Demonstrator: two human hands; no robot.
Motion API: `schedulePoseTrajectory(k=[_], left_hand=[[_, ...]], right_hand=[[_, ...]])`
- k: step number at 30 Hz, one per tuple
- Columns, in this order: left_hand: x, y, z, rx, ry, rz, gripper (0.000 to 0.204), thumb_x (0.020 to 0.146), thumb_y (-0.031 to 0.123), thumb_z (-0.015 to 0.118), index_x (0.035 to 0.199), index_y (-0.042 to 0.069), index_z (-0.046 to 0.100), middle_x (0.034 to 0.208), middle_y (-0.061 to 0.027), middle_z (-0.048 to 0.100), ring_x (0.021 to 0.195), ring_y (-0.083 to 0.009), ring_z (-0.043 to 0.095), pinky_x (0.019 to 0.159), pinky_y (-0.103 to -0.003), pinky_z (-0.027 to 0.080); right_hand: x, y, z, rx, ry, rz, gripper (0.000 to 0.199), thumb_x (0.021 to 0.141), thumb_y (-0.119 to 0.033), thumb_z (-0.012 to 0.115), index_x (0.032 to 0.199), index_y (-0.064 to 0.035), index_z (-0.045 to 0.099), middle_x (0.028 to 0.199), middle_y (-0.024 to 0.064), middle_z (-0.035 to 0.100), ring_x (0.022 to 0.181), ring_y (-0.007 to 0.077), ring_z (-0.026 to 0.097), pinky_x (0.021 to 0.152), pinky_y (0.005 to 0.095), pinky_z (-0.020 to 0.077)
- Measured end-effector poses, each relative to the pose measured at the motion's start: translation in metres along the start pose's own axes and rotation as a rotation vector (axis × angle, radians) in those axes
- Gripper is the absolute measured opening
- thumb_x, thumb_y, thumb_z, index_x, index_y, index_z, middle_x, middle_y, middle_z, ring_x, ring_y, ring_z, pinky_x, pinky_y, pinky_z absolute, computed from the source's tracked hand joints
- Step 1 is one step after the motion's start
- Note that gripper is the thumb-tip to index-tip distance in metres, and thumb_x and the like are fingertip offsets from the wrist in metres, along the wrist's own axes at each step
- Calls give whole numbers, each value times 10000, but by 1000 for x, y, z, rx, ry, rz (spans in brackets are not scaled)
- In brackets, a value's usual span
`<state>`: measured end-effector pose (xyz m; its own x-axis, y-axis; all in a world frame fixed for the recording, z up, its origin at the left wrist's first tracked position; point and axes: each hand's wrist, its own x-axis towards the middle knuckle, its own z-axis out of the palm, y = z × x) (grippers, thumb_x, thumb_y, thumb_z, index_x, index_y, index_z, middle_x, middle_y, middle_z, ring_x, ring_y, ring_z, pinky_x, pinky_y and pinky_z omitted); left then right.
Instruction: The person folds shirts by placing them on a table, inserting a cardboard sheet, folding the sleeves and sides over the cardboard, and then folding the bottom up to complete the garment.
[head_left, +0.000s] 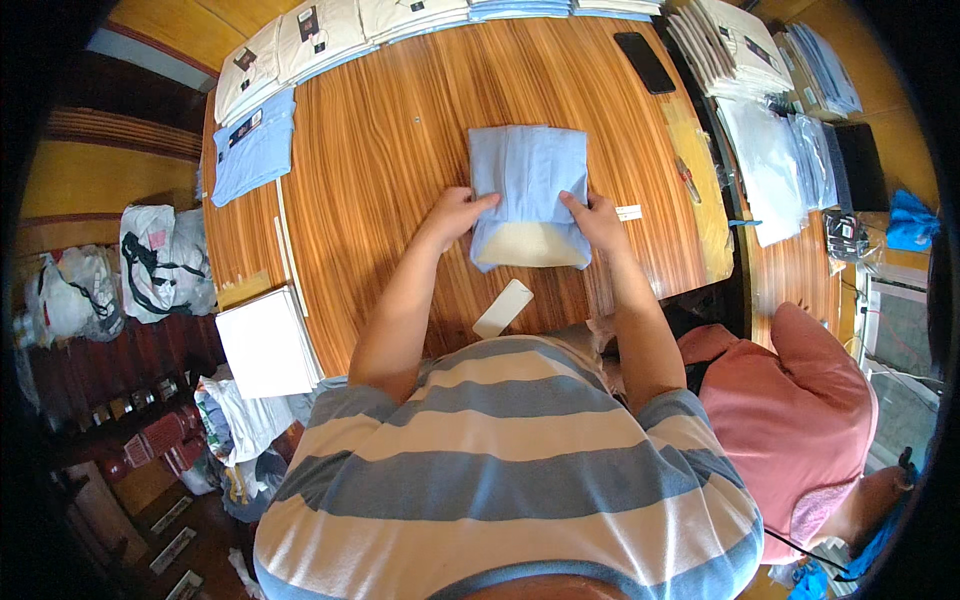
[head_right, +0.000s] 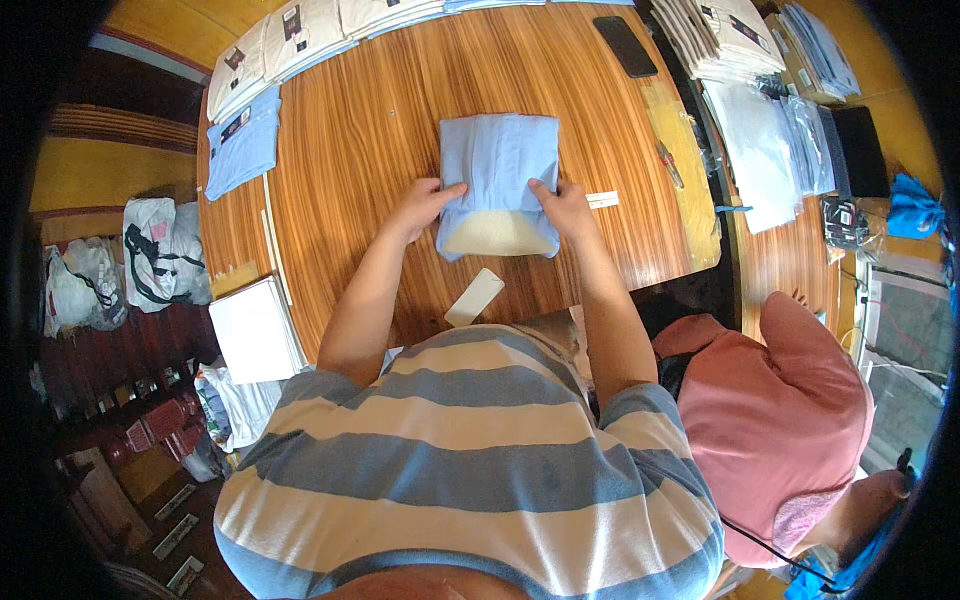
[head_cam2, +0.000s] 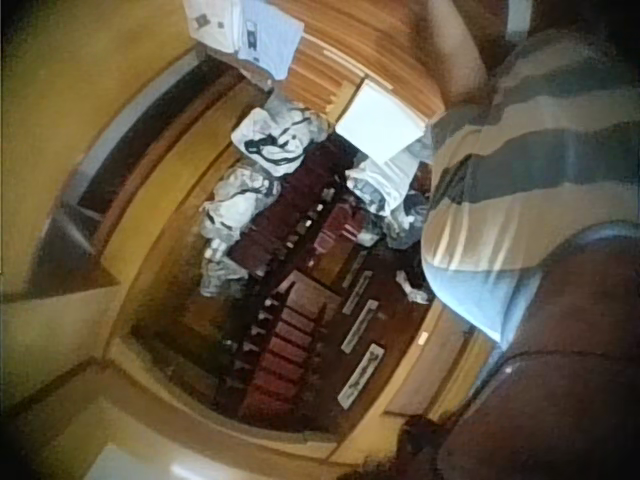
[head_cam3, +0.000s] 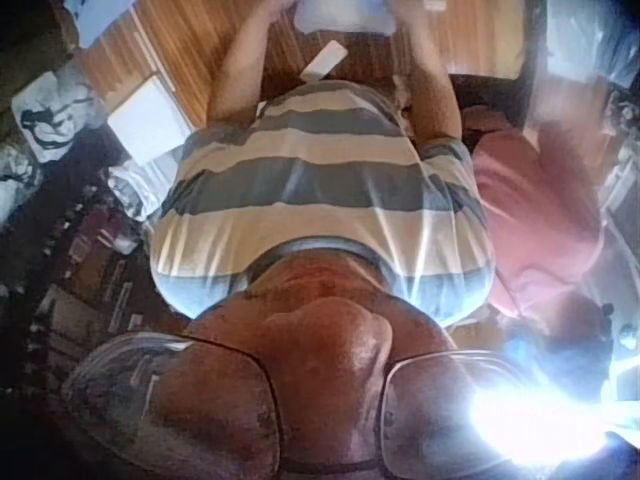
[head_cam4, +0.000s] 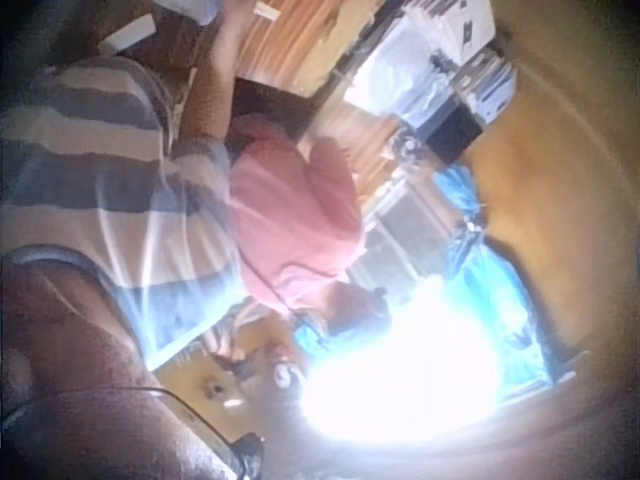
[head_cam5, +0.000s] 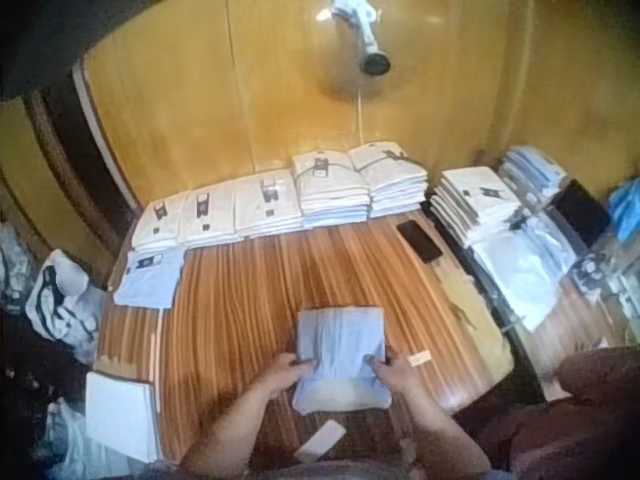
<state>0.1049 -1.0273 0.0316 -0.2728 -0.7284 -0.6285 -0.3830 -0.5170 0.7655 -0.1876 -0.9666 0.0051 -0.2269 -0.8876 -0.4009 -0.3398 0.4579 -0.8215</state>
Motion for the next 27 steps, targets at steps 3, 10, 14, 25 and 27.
schedulePoseTrajectory(k=[3,10,14,25,27], left_hand=[[-13,12,-4,-246,12,56,511,983,355,771,1281,-50,678,1184,-201,749,1002,-288,759,797,-430,625],[-35,139,-75,-490,70,443,376,1028,291,734,1259,-1,680,1138,-128,754,970,-202,749,834,-356,639],[-42,107,-88,-402,210,557,357,1040,291,721,1238,-4,691,1150,-87,754,944,-167,726,857,-338,600],[-149,-65,15,777,471,182,291,948,284,826,997,23,707,830,-61,711,739,-105,653,647,-315,531],[-160,-68,16,624,625,321,312,919,286,852,900,21,690,745,-66,669,681,-107,622,615,-310,505]], right_hand=[[10,-25,-16,-86,-106,-64,589,959,-493,758,1065,86,753,932,195,779,864,266,751,792,404,589],[27,-219,-61,70,-85,-332,559,995,-485,734,1116,60,768,891,90,767,754,193,696,722,348,556],[5,-223,-40,-132,31,-479,476,995,-432,745,946,41,722,719,109,690,662,196,649,626,362,520],[-122,-11,31,-580,166,-369,408,948,-352,791,1116,2,676,875,223,742,758,430,720,699,498,591],[-130,-24,26,-585,182,-452,398,939,-342,804,1112,1,698,866,214,743,769,419,725,702,481,587]])
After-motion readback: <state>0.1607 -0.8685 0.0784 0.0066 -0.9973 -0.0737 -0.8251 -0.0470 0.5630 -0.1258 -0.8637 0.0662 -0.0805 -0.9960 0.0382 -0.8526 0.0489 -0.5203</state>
